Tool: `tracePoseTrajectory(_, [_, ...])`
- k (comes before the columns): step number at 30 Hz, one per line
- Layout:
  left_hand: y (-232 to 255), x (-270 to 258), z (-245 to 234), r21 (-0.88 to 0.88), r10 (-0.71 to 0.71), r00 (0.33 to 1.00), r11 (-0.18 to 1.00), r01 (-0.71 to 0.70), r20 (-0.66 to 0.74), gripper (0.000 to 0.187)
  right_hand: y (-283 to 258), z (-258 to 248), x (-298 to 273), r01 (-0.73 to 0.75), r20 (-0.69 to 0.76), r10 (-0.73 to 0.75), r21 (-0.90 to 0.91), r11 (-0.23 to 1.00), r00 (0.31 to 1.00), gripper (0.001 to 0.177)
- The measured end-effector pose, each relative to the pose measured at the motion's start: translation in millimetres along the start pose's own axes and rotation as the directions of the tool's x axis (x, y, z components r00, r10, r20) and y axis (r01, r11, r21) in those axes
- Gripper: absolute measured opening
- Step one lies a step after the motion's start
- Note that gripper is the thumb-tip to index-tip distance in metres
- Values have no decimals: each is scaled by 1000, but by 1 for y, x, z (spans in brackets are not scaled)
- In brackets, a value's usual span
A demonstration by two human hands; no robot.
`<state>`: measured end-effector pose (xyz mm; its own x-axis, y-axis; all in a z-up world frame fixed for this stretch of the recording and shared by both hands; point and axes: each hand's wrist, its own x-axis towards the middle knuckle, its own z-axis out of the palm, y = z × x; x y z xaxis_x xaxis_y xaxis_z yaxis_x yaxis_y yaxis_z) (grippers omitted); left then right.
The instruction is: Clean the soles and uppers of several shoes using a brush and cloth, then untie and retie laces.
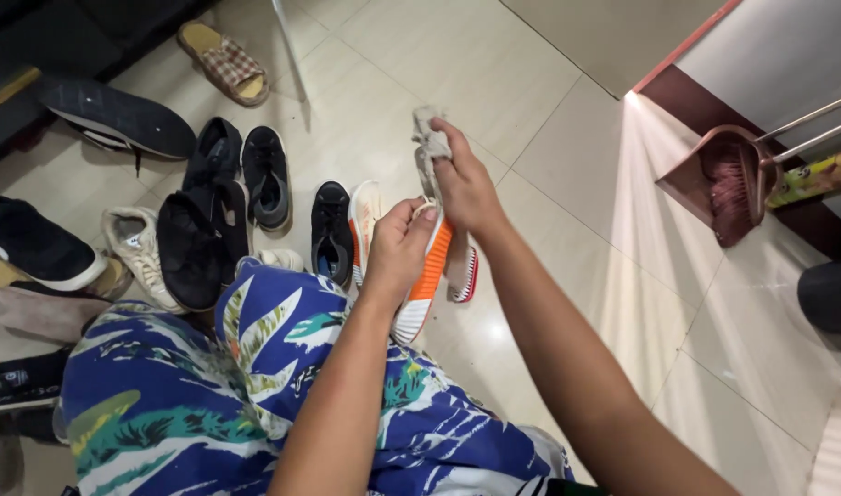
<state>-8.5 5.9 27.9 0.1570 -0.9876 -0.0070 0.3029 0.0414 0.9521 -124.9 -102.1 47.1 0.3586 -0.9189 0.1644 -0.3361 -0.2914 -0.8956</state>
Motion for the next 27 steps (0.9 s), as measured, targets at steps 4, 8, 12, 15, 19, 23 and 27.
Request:
tracePoseTrajectory(4, [-2,-6,6,-88,-102,995,991,103,20,22,-5,-15,31,-225,50,223,55,973,974,52])
tracePoseTrajectory(8, [-1,-14,8,-19,-61,993,998,63,100,22,35,-33,57,-456,90,452,318,831,887,46])
tracePoseTrajectory(12, [2,-14,5,79,8,1000,997,-9,21,19,80,-56,48,-194,153,154,934,299,976,42])
tracePoseTrajectory(15, [0,-9,5,108,40,998,994,-35,-47,17,5,-67,8,-51,29,81,959,278,996,53])
tracePoseTrajectory(19, [-5,-2,4,125,86,993,989,-75,-80,16,-1,-57,-13,17,0,-39,897,443,999,66])
tracePoseTrajectory(23, [-10,-5,6,69,27,1000,997,-27,-1,16,6,-42,-18,221,58,-311,582,783,949,86])
tracePoseTrajectory(27, [-4,-7,0,16,15,994,1000,-17,109,17,8,-31,-22,49,61,-106,600,798,992,70])
